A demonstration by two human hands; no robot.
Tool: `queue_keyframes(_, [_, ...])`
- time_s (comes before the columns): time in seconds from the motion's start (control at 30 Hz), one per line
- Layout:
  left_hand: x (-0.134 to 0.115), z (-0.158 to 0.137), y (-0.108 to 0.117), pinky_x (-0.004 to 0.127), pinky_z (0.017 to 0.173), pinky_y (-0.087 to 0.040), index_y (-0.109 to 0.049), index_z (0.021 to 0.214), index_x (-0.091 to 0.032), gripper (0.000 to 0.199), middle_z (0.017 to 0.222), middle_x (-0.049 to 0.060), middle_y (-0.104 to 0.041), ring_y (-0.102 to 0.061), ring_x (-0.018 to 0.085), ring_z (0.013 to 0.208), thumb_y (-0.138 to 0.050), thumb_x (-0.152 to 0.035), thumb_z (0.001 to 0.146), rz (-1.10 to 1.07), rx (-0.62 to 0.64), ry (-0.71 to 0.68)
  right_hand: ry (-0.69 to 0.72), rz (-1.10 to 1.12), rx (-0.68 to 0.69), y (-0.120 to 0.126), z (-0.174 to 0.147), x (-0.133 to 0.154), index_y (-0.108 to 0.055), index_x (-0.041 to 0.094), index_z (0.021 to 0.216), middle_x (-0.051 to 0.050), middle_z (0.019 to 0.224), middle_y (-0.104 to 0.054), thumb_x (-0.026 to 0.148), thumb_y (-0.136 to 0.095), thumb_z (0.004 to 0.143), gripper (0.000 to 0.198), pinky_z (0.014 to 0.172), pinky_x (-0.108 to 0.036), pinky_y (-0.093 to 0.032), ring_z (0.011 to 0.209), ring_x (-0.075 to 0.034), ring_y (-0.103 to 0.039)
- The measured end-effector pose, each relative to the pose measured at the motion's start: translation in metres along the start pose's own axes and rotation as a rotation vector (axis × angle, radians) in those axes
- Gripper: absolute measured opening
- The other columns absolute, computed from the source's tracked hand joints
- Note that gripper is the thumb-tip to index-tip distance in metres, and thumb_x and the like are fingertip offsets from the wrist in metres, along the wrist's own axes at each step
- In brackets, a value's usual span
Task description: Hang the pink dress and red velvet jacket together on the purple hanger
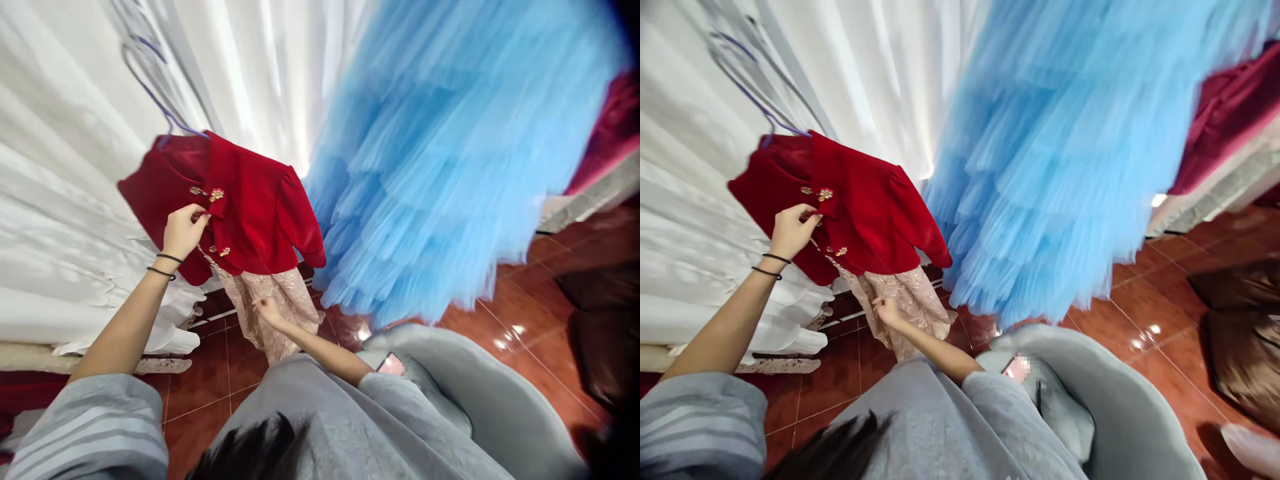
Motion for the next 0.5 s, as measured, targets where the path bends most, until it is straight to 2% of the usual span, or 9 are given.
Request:
queue_keyframes(0.07, [-0.001, 0.008, 0.02, 0.03, 0.085, -0.052, -0.07, 0.096, -0.016, 0.031, 0.093, 0.008, -0.073, -0.067, 0.02, 0.087, -0.052, -0.039, 0.084, -0.048, -0.07, 0.007, 0.22, -0.093, 0.003, 0.005, 0.013, 0.053, -0.066, 0.019, 0.088, 0.0, 0.089, -0.066, 0.001, -0.05, 0.079, 0.025, 0.088, -0.029, -0.05, 0.086, -0.015, -0.059])
queue_keyframes(0.1, [-0.003, 0.012, 0.03, 0.03, 0.087, -0.052, -0.07, 0.098, -0.017, 0.032, 0.098, 0.009, -0.073, -0.067, 0.02, 0.091, -0.052, -0.039, 0.085, -0.069, -0.099, 0.001, 0.356, -0.138, -0.026, 0.008, 0.017, 0.085, -0.066, 0.02, 0.104, -0.002, 0.106, -0.066, 0.004, -0.05, 0.08, 0.033, 0.097, -0.03, -0.048, 0.099, -0.016, -0.059])
queue_keyframes(0.17, [-0.007, 0.018, 0.046, 0.033, 0.096, -0.051, -0.068, 0.107, -0.016, 0.034, 0.111, 0.01, -0.07, -0.065, 0.022, 0.103, -0.051, -0.038, 0.086, -0.089, -0.218, -0.009, 0.781, -0.344, -0.251, 0.013, 0.017, 0.155, -0.054, 0.018, 0.131, -0.011, 0.134, -0.056, 0.015, -0.051, 0.083, 0.049, 0.108, -0.037, -0.043, 0.122, -0.021, -0.052])
queue_keyframes(0.2, [-0.011, 0.021, 0.051, 0.036, 0.102, -0.048, -0.066, 0.114, -0.016, 0.037, 0.119, 0.012, -0.067, -0.062, 0.024, 0.112, -0.052, -0.038, 0.087, -0.077, -0.306, -0.003, 0.901, -0.432, -0.387, 0.012, 0.016, 0.186, -0.045, 0.017, 0.141, -0.014, 0.145, -0.046, 0.02, -0.051, 0.084, 0.058, 0.114, -0.043, -0.037, 0.135, -0.025, -0.043])
queue_keyframes(0.23, [-0.016, 0.023, 0.052, 0.04, 0.109, -0.043, -0.062, 0.122, -0.015, 0.044, 0.129, 0.014, -0.063, -0.057, 0.026, 0.122, -0.055, -0.039, 0.086, -0.052, -0.39, 0.012, 0.963, -0.499, -0.506, 0.008, 0.015, 0.212, -0.033, 0.017, 0.149, -0.017, 0.154, -0.034, 0.025, -0.052, 0.085, 0.068, 0.116, -0.05, -0.032, 0.144, -0.028, -0.031])
queue_keyframes(0.3, [-0.027, 0.029, 0.041, 0.05, 0.12, -0.029, -0.048, 0.14, -0.011, 0.071, 0.148, 0.02, -0.046, -0.04, 0.034, 0.141, -0.065, -0.044, 0.08, 0.001, -0.497, 0.096, 0.979, -0.623, -0.615, -0.009, 0.018, 0.246, -0.012, 0.018, 0.157, -0.019, 0.162, -0.011, 0.037, -0.054, 0.086, 0.085, 0.115, -0.063, -0.026, 0.152, -0.036, -0.008])
queue_keyframes(0.37, [-0.036, 0.035, 0.017, 0.06, 0.121, -0.018, -0.029, 0.152, -0.005, 0.103, 0.16, 0.027, -0.023, -0.019, 0.043, 0.15, -0.074, -0.05, 0.071, 0.014, -0.5, 0.234, 0.936, -0.73, -0.616, -0.032, 0.027, 0.258, 0.002, 0.017, 0.158, -0.021, 0.163, 0.005, 0.047, -0.056, 0.084, 0.099, 0.109, -0.074, -0.022, 0.151, -0.042, 0.006])
queue_keyframes(0.43, [-0.039, 0.039, -0.008, 0.068, 0.118, -0.013, -0.014, 0.156, -0.002, 0.12, 0.163, 0.031, -0.006, -0.004, 0.047, 0.152, -0.077, -0.054, 0.068, -0.012, -0.465, 0.352, 0.893, -0.801, -0.616, -0.045, 0.042, 0.256, 0.007, 0.014, 0.158, -0.025, 0.162, 0.012, 0.051, -0.058, 0.082, 0.107, 0.106, -0.079, -0.018, 0.15, -0.044, 0.011])
queue_keyframes(0.5, [-0.033, 0.041, -0.024, 0.071, 0.117, -0.011, -0.008, 0.157, -0.003, 0.124, 0.164, 0.031, 0.001, 0.003, 0.048, 0.152, -0.076, -0.057, 0.068, -0.036, -0.45, 0.388, 0.866, -0.83, -0.651, -0.042, 0.06, 0.254, 0.008, 0.01, 0.157, -0.028, 0.162, 0.014, 0.048, -0.06, 0.081, 0.109, 0.107, -0.079, -0.015, 0.15, -0.042, 0.011])
Point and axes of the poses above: each hand's wrist, its own z-axis towards the middle knuckle, its own y-axis out of the back of the hand, x = y × z, the point moved 2 cm from there along z, towards the middle knuckle
